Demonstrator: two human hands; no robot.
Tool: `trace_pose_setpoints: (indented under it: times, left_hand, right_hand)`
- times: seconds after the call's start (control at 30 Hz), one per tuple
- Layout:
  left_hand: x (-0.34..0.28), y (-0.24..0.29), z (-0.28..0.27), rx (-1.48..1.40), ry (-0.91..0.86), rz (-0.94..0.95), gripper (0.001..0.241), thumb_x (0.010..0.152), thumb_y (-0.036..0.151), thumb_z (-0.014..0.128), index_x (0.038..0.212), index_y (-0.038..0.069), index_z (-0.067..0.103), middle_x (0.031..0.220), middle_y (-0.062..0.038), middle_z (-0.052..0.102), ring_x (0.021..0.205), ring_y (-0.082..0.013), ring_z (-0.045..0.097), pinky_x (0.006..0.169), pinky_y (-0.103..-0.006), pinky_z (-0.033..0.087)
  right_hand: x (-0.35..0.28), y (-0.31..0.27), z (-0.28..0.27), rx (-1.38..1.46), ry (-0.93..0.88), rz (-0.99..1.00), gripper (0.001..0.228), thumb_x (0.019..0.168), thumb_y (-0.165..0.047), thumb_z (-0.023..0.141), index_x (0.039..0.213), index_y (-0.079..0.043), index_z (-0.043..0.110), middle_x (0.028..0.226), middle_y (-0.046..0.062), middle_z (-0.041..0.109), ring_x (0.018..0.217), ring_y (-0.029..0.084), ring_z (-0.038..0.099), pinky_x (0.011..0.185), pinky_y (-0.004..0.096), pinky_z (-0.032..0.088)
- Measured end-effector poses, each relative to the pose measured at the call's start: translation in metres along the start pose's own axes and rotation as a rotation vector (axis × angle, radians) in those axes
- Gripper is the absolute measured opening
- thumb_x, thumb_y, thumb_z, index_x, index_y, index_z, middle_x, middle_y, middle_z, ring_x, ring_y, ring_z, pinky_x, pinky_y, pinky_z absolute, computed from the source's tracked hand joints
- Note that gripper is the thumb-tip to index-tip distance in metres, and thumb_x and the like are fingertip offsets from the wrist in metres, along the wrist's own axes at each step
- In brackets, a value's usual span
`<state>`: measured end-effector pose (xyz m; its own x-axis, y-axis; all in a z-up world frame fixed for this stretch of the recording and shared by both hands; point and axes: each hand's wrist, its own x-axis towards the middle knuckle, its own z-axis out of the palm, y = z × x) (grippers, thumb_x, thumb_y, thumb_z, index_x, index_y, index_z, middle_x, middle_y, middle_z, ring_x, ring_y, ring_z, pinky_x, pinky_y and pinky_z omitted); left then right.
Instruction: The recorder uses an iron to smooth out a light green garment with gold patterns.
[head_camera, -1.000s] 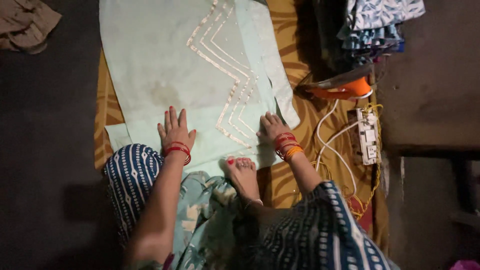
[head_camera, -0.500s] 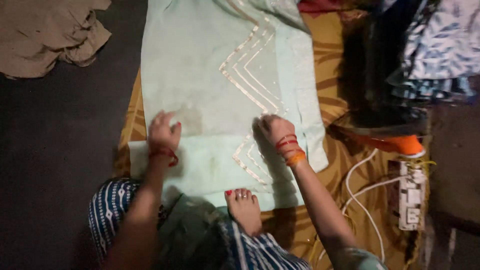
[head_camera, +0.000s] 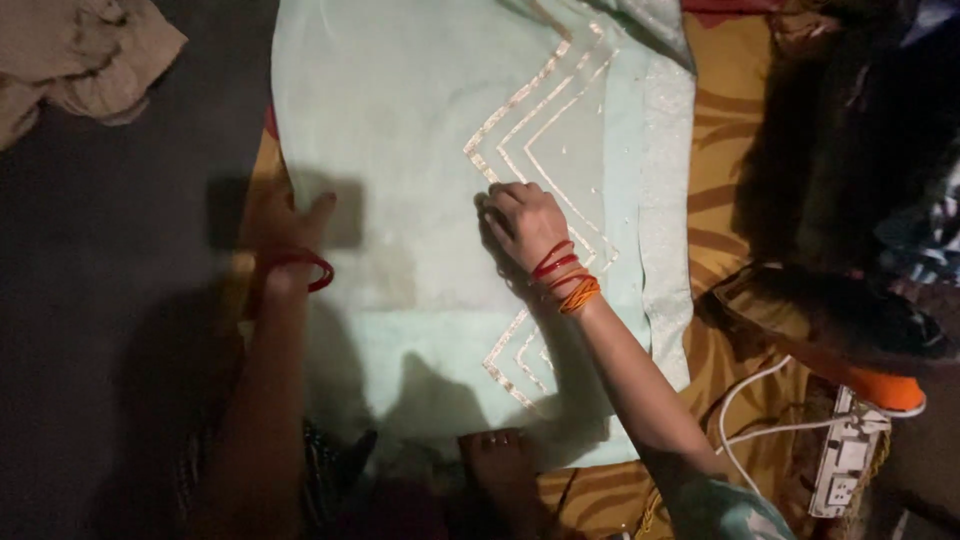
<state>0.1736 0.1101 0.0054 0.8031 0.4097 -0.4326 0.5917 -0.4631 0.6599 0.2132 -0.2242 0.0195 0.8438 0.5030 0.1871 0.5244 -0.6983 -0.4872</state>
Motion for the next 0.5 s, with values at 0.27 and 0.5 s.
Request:
trace_pose_setpoints:
  times: [0.27,0.5]
  left_hand:
    - [0.151,-0.337,0.000,-0.741,-0.874,0.087,0.046,0.105,0.020,0.062,0.142,-0.007,0.062,0.130,-0.019,0.075,0.111,-0.0257,0.075,0.102,-0.0406,0.059]
    - [0.172,-0.360,0.012,-1.557,-1.630,0.213,0.038,0.114,0.008,0.050,0.142,-0.017,0.058,0.129,-0.022,0.074,0.103,-0.0237,0.076,0.091,-0.0361,0.062]
  right_hand:
    - [0.012,0.014,-0.011,0.066,-0.056,0.035,0.051,0.088,-0.023,0.078,0.136,-0.014,0.061,0.142,0.011,0.056,0.129,0.034,0.054,0.108,0.048,0.045]
    - [0.027,0.038,-0.023,-0.030,-0.191,0.128,0.086,0.069,-0.028,0.090,0.146,-0.016,0.054,0.152,0.019,0.041,0.133,0.041,0.042,0.104,0.055,0.039]
